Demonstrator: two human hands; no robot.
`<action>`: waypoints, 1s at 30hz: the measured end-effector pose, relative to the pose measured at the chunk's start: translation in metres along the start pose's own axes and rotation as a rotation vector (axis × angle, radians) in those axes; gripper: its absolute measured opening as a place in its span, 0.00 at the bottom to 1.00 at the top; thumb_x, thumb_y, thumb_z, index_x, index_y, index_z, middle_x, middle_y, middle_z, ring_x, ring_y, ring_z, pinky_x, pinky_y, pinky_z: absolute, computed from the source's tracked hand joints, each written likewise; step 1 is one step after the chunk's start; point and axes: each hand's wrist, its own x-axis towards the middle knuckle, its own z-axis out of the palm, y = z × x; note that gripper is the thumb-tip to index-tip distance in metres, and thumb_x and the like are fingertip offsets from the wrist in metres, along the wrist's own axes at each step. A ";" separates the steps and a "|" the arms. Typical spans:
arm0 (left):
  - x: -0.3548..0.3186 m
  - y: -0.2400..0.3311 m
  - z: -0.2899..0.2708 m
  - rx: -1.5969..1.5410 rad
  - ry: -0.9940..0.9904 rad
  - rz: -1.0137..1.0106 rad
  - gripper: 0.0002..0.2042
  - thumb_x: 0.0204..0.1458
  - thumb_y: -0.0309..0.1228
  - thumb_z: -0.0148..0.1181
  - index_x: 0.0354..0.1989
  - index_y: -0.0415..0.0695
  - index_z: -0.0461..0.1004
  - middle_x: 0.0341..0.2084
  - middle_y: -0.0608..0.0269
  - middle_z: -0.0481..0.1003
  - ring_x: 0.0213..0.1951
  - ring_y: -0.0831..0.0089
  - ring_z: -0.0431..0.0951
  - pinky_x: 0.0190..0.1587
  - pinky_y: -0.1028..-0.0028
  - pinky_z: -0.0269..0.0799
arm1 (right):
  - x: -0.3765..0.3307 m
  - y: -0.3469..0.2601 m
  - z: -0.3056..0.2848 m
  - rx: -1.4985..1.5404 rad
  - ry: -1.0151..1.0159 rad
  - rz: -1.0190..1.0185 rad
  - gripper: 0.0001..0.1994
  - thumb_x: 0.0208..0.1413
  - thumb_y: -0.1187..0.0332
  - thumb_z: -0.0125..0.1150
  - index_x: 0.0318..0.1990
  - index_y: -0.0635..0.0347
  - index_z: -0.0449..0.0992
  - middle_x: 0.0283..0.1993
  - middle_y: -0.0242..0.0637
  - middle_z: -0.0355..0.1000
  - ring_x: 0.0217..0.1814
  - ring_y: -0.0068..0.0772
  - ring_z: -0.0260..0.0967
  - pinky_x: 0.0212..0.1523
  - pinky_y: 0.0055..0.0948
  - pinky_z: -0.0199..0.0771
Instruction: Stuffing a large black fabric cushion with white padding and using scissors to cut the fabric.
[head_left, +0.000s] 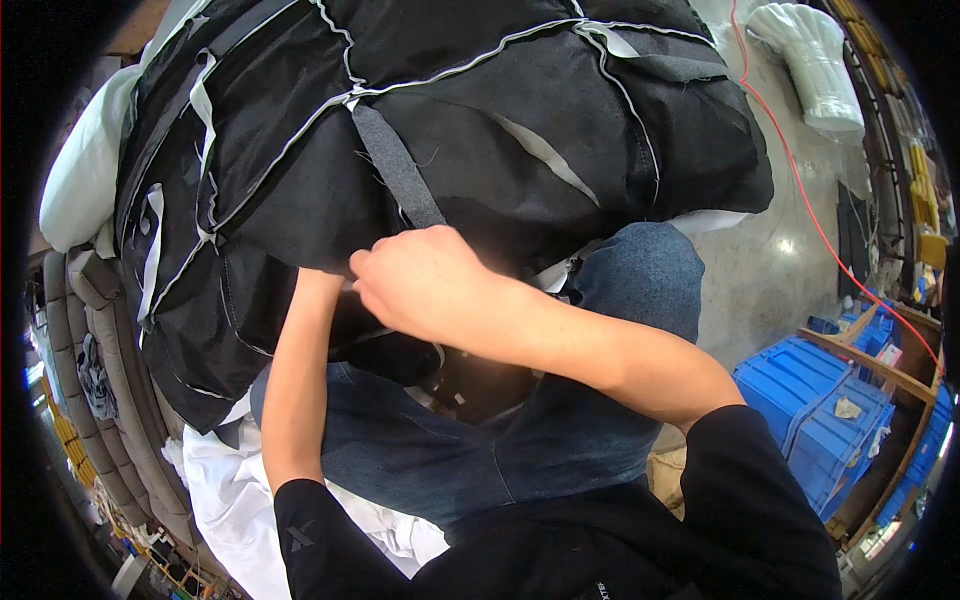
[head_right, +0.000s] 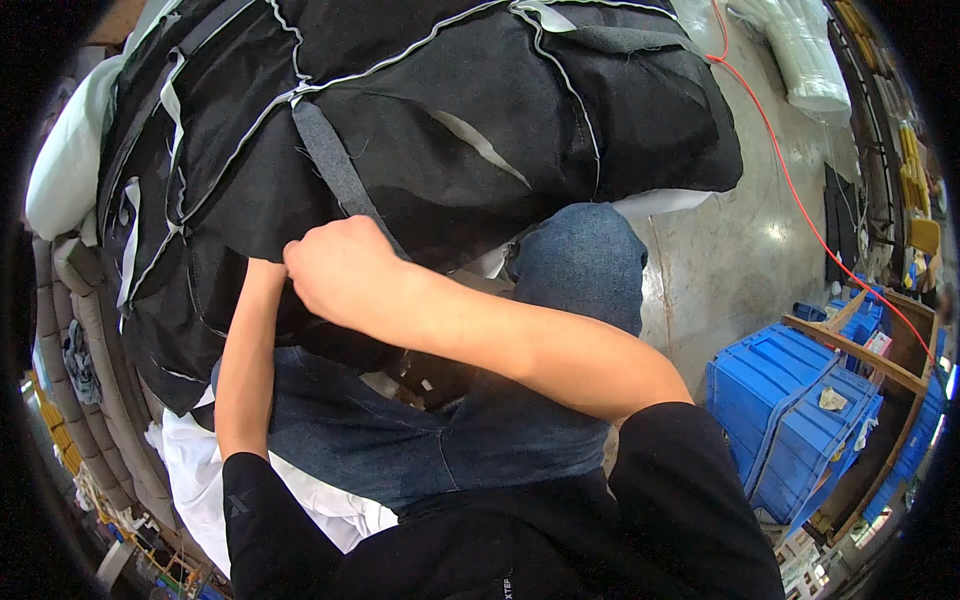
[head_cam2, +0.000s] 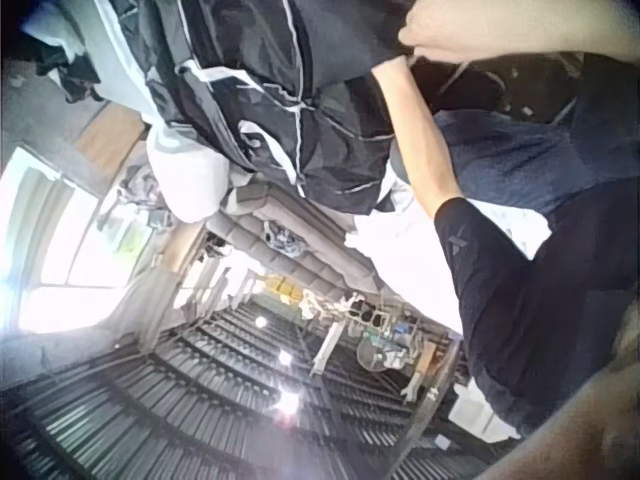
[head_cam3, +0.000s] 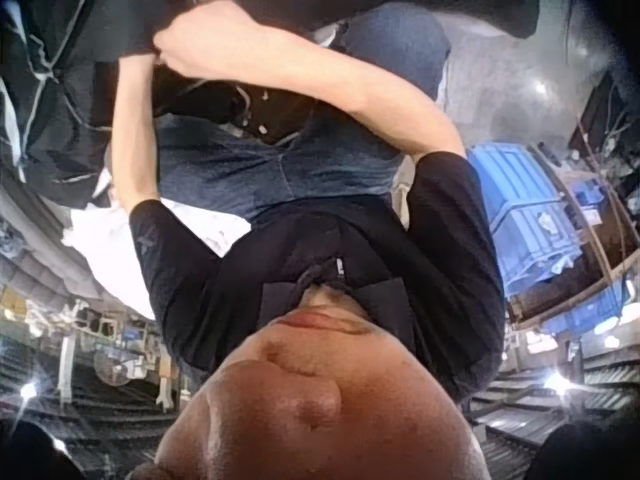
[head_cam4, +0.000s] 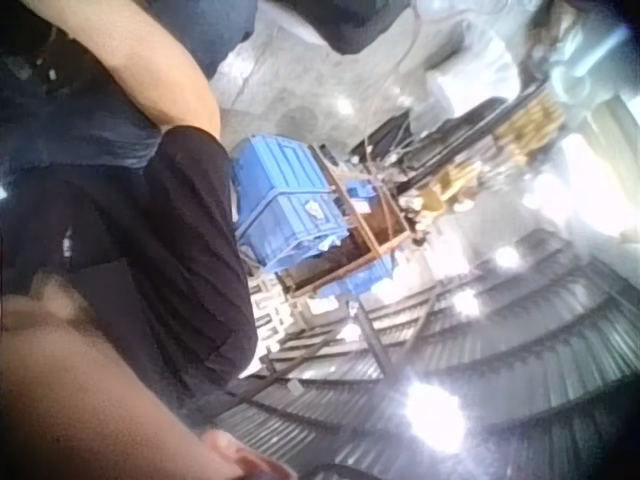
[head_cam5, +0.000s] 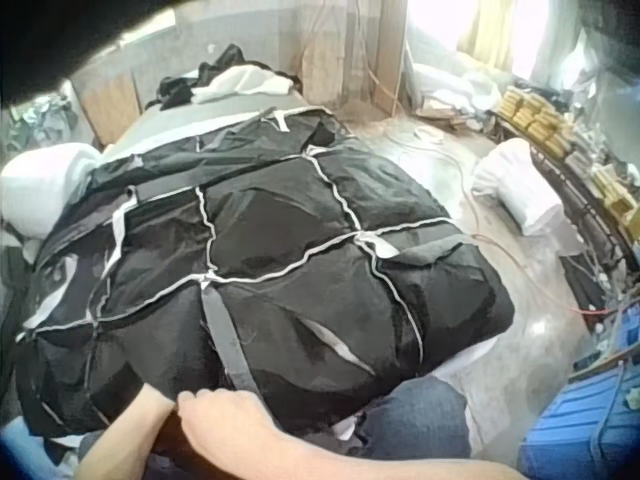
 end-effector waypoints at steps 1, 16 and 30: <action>0.002 -0.001 -0.004 0.011 0.009 0.002 0.21 0.42 0.26 0.59 0.49 0.38 0.73 0.47 0.44 0.74 0.53 0.49 0.71 0.55 0.57 0.66 | 0.001 0.004 -0.002 -0.018 -0.020 0.028 0.10 0.54 0.63 0.58 0.30 0.60 0.74 0.28 0.43 0.75 0.33 0.45 0.76 0.33 0.41 0.76; -0.007 0.018 -0.016 -0.139 0.019 -0.087 0.19 0.48 0.34 0.57 0.48 0.38 0.74 0.48 0.46 0.74 0.53 0.48 0.72 0.57 0.54 0.63 | 0.002 0.009 -0.003 -0.030 0.015 0.002 0.08 0.55 0.65 0.57 0.30 0.61 0.73 0.26 0.43 0.74 0.31 0.45 0.75 0.31 0.40 0.75; -0.015 -0.019 0.007 0.041 0.043 0.044 0.25 0.51 0.35 0.55 0.59 0.41 0.67 0.58 0.49 0.67 0.62 0.52 0.64 0.64 0.58 0.57 | 0.001 0.014 0.003 -0.065 -0.023 -0.007 0.09 0.55 0.64 0.57 0.30 0.61 0.73 0.26 0.44 0.74 0.31 0.47 0.75 0.32 0.42 0.74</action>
